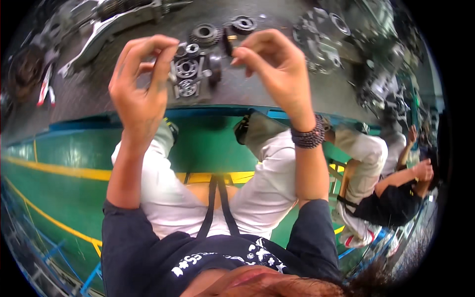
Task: The person assembles bearing components by inserting needle pins into a roller bearing assembly on a workbench by hand, clasps hands with another person, and handles mechanical parts on the table.
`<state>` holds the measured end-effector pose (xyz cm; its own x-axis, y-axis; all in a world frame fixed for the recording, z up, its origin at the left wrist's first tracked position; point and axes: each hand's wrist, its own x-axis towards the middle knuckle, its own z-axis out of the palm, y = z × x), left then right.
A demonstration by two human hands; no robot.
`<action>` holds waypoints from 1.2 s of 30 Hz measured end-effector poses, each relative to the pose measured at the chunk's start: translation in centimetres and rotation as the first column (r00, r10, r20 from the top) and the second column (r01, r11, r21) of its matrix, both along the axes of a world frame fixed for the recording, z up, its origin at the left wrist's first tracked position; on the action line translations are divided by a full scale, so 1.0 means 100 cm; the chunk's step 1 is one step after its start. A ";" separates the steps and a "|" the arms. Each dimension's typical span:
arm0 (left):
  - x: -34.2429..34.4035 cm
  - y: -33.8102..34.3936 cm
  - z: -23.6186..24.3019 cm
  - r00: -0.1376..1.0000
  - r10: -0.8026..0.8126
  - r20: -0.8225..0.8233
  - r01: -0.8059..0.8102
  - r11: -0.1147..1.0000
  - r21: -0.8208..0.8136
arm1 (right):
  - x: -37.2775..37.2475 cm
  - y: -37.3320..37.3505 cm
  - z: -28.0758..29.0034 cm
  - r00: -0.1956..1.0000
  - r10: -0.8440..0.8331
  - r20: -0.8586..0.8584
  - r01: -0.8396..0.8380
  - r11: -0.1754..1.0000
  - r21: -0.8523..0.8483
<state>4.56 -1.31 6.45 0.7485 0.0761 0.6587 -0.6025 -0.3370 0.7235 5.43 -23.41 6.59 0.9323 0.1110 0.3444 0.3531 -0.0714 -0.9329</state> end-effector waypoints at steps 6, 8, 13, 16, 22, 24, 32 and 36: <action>0.004 0.013 -0.007 0.998 0.027 -0.060 -0.037 0.983 -0.181 | 0.005 0.007 -0.010 0.989 -0.123 0.077 0.132 0.983 -0.130; 0.004 0.014 -0.008 0.998 -0.015 -0.053 0.003 0.978 -0.208 | 0.011 0.001 -0.012 0.987 -0.115 0.115 0.135 0.973 -0.189; 0.001 0.011 -0.006 0.995 0.001 -0.100 -0.026 0.969 -0.245 | 0.022 -0.024 -0.018 0.996 -0.059 0.065 0.082 0.895 -0.438; 0.003 0.014 -0.009 0.999 0.003 -0.052 -0.013 0.981 -0.195 | 0.030 -0.040 -0.029 1.000 -0.016 0.027 0.027 0.862 -0.506; -0.001 0.011 -0.011 0.994 0.014 -0.107 -0.033 0.982 -0.186 | 0.023 -0.041 -0.049 0.996 -0.035 -0.078 -0.033 0.682 -0.731; -0.002 0.013 -0.012 0.995 0.007 -0.097 -0.023 0.985 -0.172 | 0.025 -0.040 -0.054 0.999 -0.023 -0.038 -0.014 0.651 -0.759; -0.006 0.016 -0.013 0.997 -0.012 -0.081 0.000 0.990 -0.142 | 0.032 -0.047 -0.064 0.996 0.008 0.086 0.062 0.621 -0.782; -0.007 0.014 -0.012 0.996 0.011 -0.088 -0.024 0.990 -0.142 | 0.032 -0.047 -0.072 0.993 0.035 0.112 0.067 0.614 -0.787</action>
<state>3.83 0.07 5.24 0.8001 0.1781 0.5728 -0.5303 -0.2364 0.8142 8.64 -28.13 -0.63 0.9002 0.3721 0.2263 0.4355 -0.7675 -0.4704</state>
